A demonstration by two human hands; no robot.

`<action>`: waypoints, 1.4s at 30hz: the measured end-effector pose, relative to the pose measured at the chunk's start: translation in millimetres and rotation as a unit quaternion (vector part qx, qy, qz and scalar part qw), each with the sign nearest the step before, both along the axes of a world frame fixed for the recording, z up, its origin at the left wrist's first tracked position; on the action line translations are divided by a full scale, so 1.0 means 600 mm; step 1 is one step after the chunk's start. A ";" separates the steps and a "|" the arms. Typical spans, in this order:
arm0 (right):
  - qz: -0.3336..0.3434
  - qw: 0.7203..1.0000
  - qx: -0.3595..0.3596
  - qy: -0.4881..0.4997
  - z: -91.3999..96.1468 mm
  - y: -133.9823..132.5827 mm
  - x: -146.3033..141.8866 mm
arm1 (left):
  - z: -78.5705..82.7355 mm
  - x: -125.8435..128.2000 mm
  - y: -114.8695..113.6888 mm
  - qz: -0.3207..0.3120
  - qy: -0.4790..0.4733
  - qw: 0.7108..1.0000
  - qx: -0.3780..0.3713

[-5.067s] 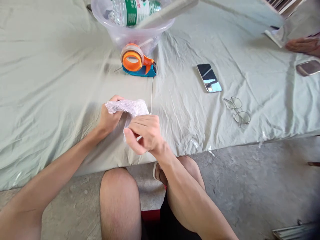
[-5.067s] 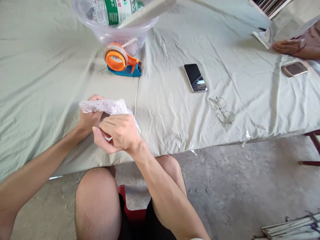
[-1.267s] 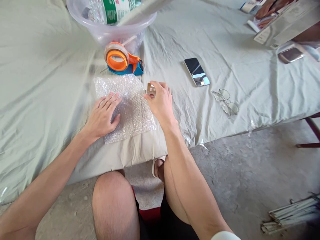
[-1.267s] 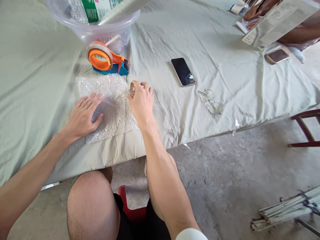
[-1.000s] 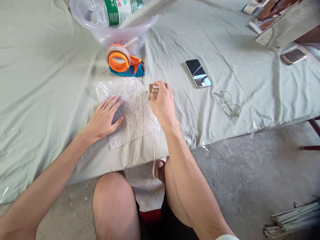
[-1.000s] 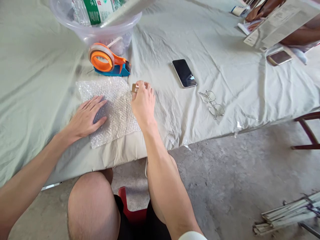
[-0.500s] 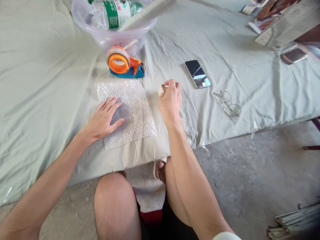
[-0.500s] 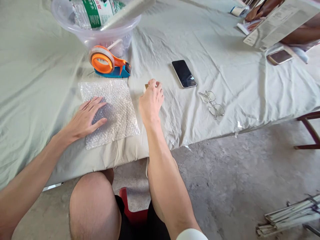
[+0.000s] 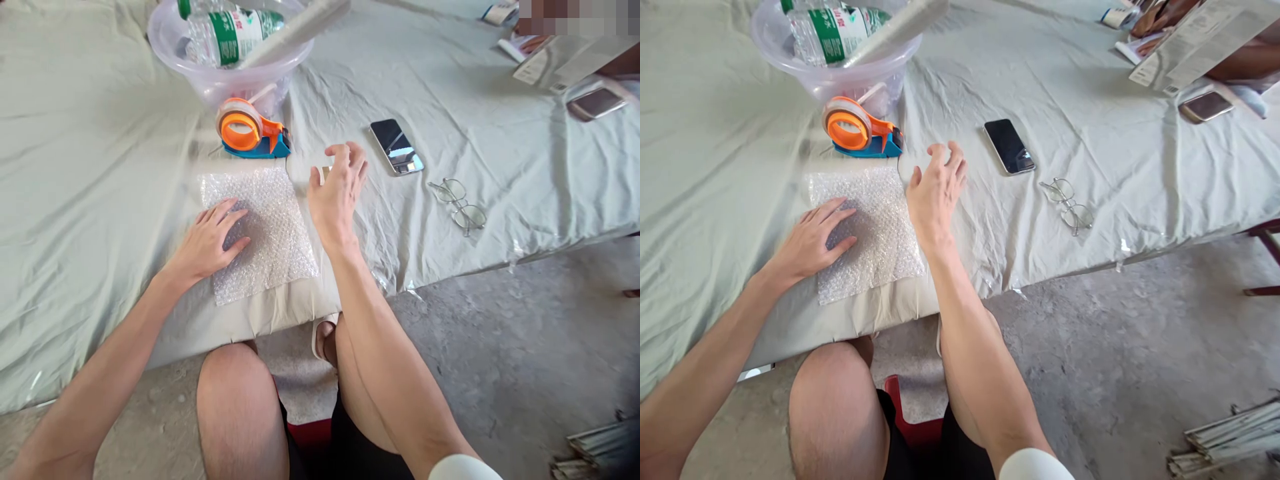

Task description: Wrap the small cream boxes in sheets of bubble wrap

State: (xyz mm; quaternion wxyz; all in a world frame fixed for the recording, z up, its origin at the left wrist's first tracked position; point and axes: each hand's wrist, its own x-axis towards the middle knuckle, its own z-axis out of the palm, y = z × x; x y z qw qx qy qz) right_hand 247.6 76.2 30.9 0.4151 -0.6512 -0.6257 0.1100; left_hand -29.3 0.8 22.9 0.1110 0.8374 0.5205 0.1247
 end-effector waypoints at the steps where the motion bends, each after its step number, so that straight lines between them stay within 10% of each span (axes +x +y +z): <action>1: 0.031 0.999 0.022 0.006 0.011 -0.009 -0.011 | -0.001 -0.001 0.001 0.003 0.001 1.000 0.003; 8: 0.349 0.930 -0.088 -0.080 0.037 -0.066 -0.082 | -0.005 -0.016 0.012 -0.010 -0.011 1.000 -0.009; 21: 0.232 0.948 -0.154 -0.152 0.008 -0.079 -0.083 | 0.009 -0.048 0.035 0.057 -0.014 0.998 -0.010; 42: 0.276 0.930 -0.177 -0.165 0.038 -0.164 0.003 | 0.031 -0.034 -0.022 0.108 0.041 0.993 0.023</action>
